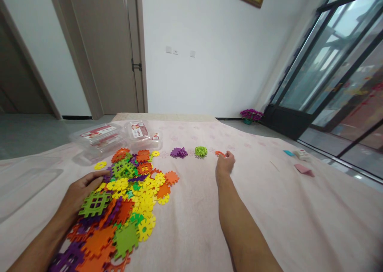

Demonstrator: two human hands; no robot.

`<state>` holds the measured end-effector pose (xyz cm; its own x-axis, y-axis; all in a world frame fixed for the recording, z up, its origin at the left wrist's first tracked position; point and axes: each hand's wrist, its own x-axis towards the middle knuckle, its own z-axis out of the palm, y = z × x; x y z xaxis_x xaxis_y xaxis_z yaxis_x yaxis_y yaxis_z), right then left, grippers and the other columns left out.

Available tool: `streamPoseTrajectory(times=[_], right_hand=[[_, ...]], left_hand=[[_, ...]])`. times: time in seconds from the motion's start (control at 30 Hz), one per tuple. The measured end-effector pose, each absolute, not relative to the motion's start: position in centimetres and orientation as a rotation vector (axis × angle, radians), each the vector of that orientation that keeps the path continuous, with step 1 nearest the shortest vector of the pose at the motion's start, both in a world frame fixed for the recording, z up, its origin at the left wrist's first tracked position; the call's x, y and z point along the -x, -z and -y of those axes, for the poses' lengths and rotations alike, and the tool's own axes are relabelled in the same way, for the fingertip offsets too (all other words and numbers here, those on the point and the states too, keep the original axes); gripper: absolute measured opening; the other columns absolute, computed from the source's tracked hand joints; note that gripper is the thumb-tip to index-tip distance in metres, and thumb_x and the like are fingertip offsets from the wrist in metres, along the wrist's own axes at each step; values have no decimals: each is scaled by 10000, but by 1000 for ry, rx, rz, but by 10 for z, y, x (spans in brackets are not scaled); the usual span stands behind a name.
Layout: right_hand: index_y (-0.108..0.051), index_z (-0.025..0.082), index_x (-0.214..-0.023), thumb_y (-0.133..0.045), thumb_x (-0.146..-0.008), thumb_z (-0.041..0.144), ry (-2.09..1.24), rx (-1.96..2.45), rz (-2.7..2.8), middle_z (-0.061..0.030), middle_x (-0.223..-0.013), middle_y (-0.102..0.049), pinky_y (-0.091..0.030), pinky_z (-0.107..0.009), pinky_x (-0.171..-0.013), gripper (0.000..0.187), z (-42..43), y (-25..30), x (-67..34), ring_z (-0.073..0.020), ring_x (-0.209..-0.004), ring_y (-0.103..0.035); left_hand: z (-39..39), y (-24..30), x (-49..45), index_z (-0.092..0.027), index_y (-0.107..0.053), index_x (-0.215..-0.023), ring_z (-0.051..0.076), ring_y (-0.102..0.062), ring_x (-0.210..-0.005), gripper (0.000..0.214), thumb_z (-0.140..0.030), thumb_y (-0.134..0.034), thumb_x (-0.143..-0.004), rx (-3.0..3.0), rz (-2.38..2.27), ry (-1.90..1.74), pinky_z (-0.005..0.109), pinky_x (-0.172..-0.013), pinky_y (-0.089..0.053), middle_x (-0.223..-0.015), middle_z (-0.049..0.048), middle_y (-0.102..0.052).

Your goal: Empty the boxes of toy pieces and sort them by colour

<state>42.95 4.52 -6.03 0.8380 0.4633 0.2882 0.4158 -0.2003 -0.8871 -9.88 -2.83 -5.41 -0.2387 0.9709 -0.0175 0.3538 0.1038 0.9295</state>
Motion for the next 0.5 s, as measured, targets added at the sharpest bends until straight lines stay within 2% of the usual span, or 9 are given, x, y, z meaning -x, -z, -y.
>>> streamPoseTrajectory(times=[0.03,0.1,0.2,0.3,0.4,0.5], right_hand=[[-638,119,-1259,-552,-787,304,-34,1802,660,-203,-1239,-647,-499,-373,-907,513,-46,58,-425,-267,-1042,-647],[-690,127,-1150,-551,-775,307,-73,1695,765,-163,-1137,-684,-495,-364,-907,438,-48,52,-408,-249,-986,-649],[-716,124,-1022,-618,-728,345,-416,1436,1064,-79,-872,-698,-516,-330,-742,381,-48,44,-369,-197,-753,-625],[-730,147,-1001,-705,-707,381,-870,1249,1437,-15,-752,-653,-466,-277,-601,376,-43,40,-331,-141,-617,-560],[-752,170,-1026,-781,-690,361,-1073,1215,1794,-12,-782,-659,-432,-257,-603,388,-35,39,-308,-128,-646,-567],[-765,198,-1051,-883,-593,313,-958,1279,2135,-20,-878,-680,-427,-259,-663,487,-28,37,-303,-148,-757,-588]], left_hand=[[28,55,99,-195,-719,-1170,171,-626,-643,593,-554,-703,-698,-1321,-1687,-1129,240,-541,-478,-1017,32,-773],[27,58,101,-187,-711,-1180,161,-625,-648,595,-561,-688,-718,-1353,-1704,-1124,235,-555,-473,-1034,36,-766],[25,60,102,-175,-706,-1188,151,-626,-669,601,-571,-663,-738,-1376,-1726,-1110,227,-568,-460,-1084,56,-754],[26,60,102,-166,-694,-1199,144,-611,-647,617,-580,-658,-743,-1364,-1716,-1110,229,-560,-449,-1060,62,-753],[27,59,100,-164,-693,-1197,138,-600,-625,621,-573,-668,-732,-1346,-1699,-1126,230,-547,-444,-1057,60,-752],[28,58,99,-165,-692,-1203,133,-599,-618,615,-565,-667,-736,-1339,-1696,-1131,228,-547,-446,-1052,58,-752]])
